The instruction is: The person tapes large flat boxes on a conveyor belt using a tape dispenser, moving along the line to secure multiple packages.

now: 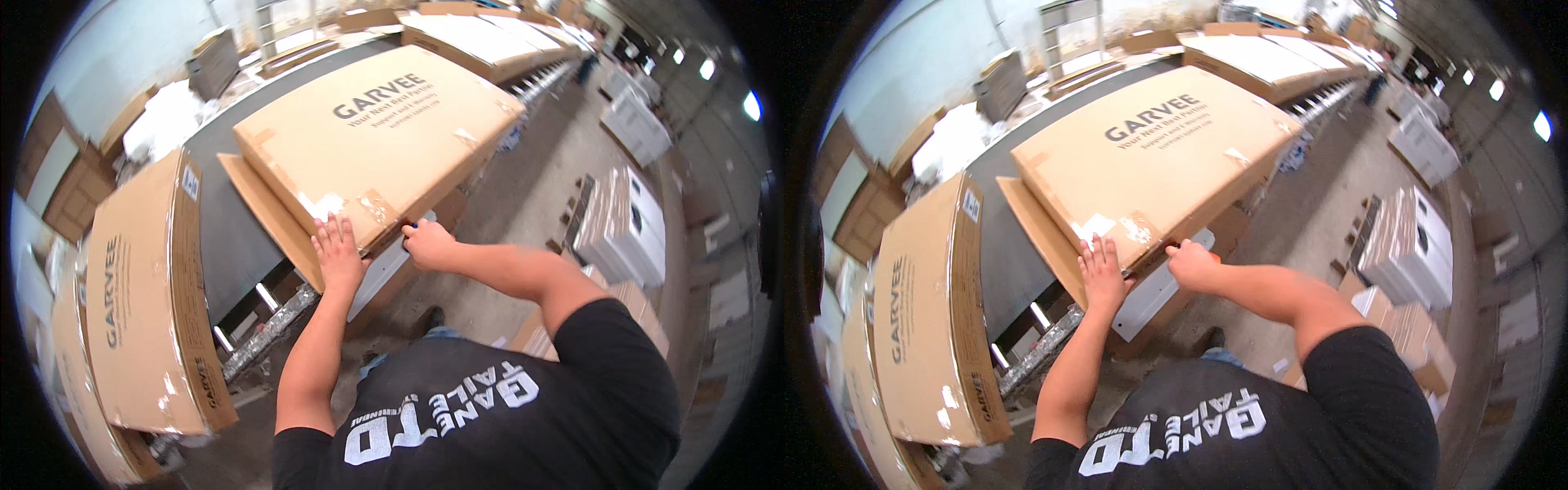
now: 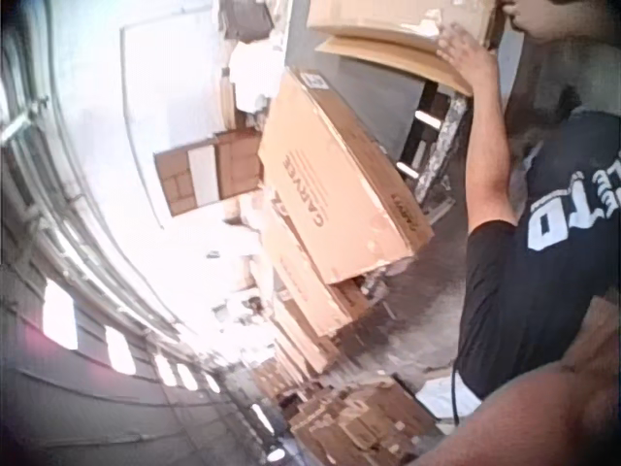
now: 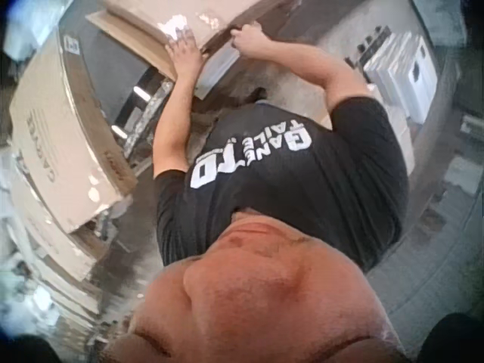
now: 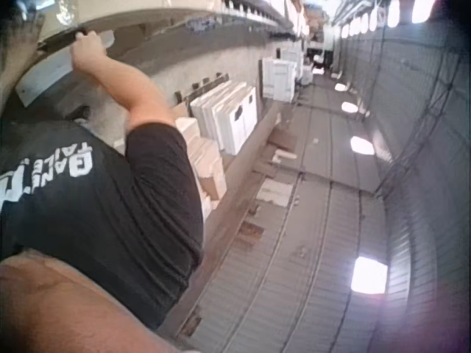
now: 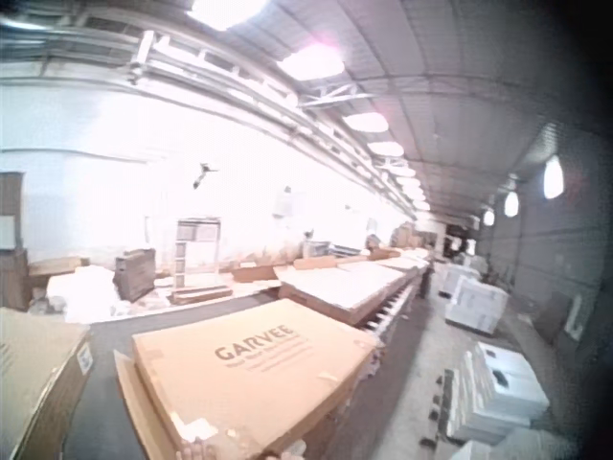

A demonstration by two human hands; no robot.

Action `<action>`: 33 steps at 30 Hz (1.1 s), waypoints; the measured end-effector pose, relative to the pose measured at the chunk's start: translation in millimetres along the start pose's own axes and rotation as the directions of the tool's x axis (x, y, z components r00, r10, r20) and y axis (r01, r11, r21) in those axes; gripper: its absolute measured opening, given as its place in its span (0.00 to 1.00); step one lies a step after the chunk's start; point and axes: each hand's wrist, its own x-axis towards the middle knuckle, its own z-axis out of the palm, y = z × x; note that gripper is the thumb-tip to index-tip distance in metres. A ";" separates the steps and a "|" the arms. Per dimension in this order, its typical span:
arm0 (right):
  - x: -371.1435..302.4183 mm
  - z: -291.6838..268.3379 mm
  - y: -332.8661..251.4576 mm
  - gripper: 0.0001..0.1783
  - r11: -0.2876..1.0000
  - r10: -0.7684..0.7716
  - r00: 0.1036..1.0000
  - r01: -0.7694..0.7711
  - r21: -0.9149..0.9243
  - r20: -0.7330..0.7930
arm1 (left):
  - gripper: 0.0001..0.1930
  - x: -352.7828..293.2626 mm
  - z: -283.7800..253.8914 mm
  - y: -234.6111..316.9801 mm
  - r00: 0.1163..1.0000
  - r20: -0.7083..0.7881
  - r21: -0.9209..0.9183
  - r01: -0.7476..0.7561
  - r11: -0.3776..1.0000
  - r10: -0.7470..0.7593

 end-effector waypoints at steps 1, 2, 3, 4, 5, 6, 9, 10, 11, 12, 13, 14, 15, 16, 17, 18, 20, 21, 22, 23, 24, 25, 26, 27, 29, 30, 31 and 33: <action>1.1 21.3 1.1 0.14 0.974 -0.076 0.997 0.078 -0.213 0.018 | 0.55 -1.9 4.6 -8.9 0.998 -0.054 0.008 -0.029 1.000 0.030; 1.6 47.4 6.4 0.13 0.994 -0.032 0.999 0.034 -0.103 0.014 | 0.55 0.7 2.6 -9.1 0.999 -0.018 0.011 -0.032 0.999 0.033; 1.8 64.8 3.6 0.13 1.000 -0.008 1.000 0.008 -0.004 -0.001 | 0.55 -0.3 -0.8 -11.4 1.000 0.002 0.019 -0.017 1.000 0.017; -4.8 56.7 -9.4 0.17 0.964 0.127 0.985 -0.150 0.221 0.114 | 0.55 -0.2 -2.1 -14.5 1.000 0.023 0.026 0.015 1.000 -0.015; -17.7 53.2 -14.0 0.21 0.923 0.150 0.980 -0.187 0.337 0.132 | 0.55 0.3 -0.3 -11.4 1.000 0.008 0.016 0.024 1.000 -0.025; -33.6 48.6 -19.1 0.25 0.865 0.174 0.969 -0.235 0.443 0.174 | 0.55 1.6 0.1 -11.2 1.000 -0.020 0.007 0.010 1.000 -0.010; -77.1 58.5 -19.5 0.25 0.770 0.107 0.994 -0.105 0.629 0.035 | 0.54 0.9 3.6 -5.3 1.000 -0.011 -0.011 -0.012 1.000 0.012; -90.1 68.0 -15.0 0.26 0.738 0.082 0.996 -0.037 0.673 -0.035 | 0.54 -0.4 2.7 -5.6 0.999 0.001 -0.001 -0.036 0.999 0.036; -99.2 73.9 -8.1 0.27 0.721 0.045 0.991 0.054 0.690 -0.125 | 0.54 0.3 -3.0 -1.4 0.997 0.078 0.010 -0.018 1.000 0.018; -106.6 61.2 -5.7 0.26 0.722 0.044 0.979 0.105 0.684 -0.197 | 0.53 -3.2 -3.3 -6.5 0.993 0.115 0.051 -0.004 0.999 -0.002; -115.7 61.6 -2.1 0.26 0.716 0.072 0.951 0.161 0.679 -0.301 | 0.52 -8.8 -4.3 -6.0 0.993 0.118 0.068 -0.011 0.998 0.003; -124.6 51.8 1.8 0.25 0.677 0.112 0.926 0.194 0.710 -0.360 | 0.47 -18.3 -13.2 -0.7 0.990 0.141 -0.010 -0.002 1.000 0.003; -138.6 49.4 7.6 0.25 0.653 0.166 0.896 0.212 0.727 -0.411 | 0.42 -30.5 -25.5 12.9 0.980 0.193 -0.202 -0.017 0.979 0.056; -151.5 31.9 13.4 0.24 0.646 0.184 0.895 0.201 0.736 -0.406 | 0.37 -38.3 -36.4 21.2 0.971 0.219 -0.379 -0.002 0.925 0.092; -153.9 18.6 14.6 0.24 0.620 0.192 0.894 0.210 0.756 -0.405 | 0.25 -53.9 -41.4 20.8 0.981 0.064 -0.350 -0.152 0.925 0.185; -159.0 11.0 20.9 0.25 0.596 0.203 0.892 0.215 0.773 -0.405 | 0.22 -66.2 -46.0 25.3 0.989 0.133 -0.546 0.018 0.838 0.066; -172.3 8.5 41.4 0.26 0.560 0.200 0.833 0.334 0.758 -0.515 | 0.17 -86.3 -46.7 49.3 0.944 0.289 -0.818 0.329 0.472 -0.159; -178.3 2.6 52.9 0.27 0.548 0.202 0.794 0.393 0.738 -0.573 | 0.14 -90.9 -41.3 63.4 0.953 0.216 -0.913 0.275 0.302 -0.214; -183.5 -0.5 63.9 0.30 0.546 0.163 0.781 0.437 0.714 -0.603 | 0.14 -92.9 -41.9 74.6 0.925 0.298 -0.909 0.350 0.225 -0.235; -187.2 2.9 72.5 0.31 0.528 0.153 0.759 0.478 0.702 -0.633 | 0.14 -95.8 -44.6 85.8 0.892 0.377 -0.897 0.419 0.143 -0.248; -190.9 6.3 81.0 0.31 0.511 0.144 0.734 0.519 0.685 -0.664 | 0.14 -97.3 -45.7 98.0 0.858 0.448 -0.878 0.476 0.058 -0.252; -193.0 10.5 88.9 0.32 0.509 0.130 0.716 0.546 0.666 -0.686 | 0.17 -96.6 -40.6 109.9 0.855 0.469 -0.864 0.496 0.087 -0.222; -193.4 12.6 97.3 0.33 0.510 0.103 0.686 0.585 0.631 -0.720 | 0.18 -92.7 -37.9 120.1 0.861 0.484 -0.854 0.503 0.132 -0.155; -192.7 13.3 106.5 0.33 0.503 0.066 0.664 0.622 0.600 -0.745 | 0.22 -87.8 -33.5 130.9 0.844 0.529 -0.840 0.535 0.085 -0.084; -187.6 14.4 124.8 0.33 0.486 0.014 0.604 0.692 0.534 -0.797 | 0.31 -76.7 -28.5 155.2 0.805 0.589 -0.805 0.592 -0.031 0.066; -184.6 15.1 133.0 0.33 0.469 -0.015 0.595 0.714 0.520 -0.804 | 0.36 -71.6 -28.3 167.5 0.788 0.599 -0.783 0.613 -0.102 0.144; -181.8 16.5 141.9 0.33 0.454 -0.042 0.584 0.734 0.505 -0.811 | 0.43 -67.7 -26.2 178.8 0.780 0.599 -0.770 0.623 -0.138 0.183; -173.3 16.2 154.4 0.33 0.395 -0.083 0.561 0.777 0.490 -0.824 | 0.42 -67.7 -17.9 194.7 0.779 0.597 -0.733 0.627 -0.264 0.193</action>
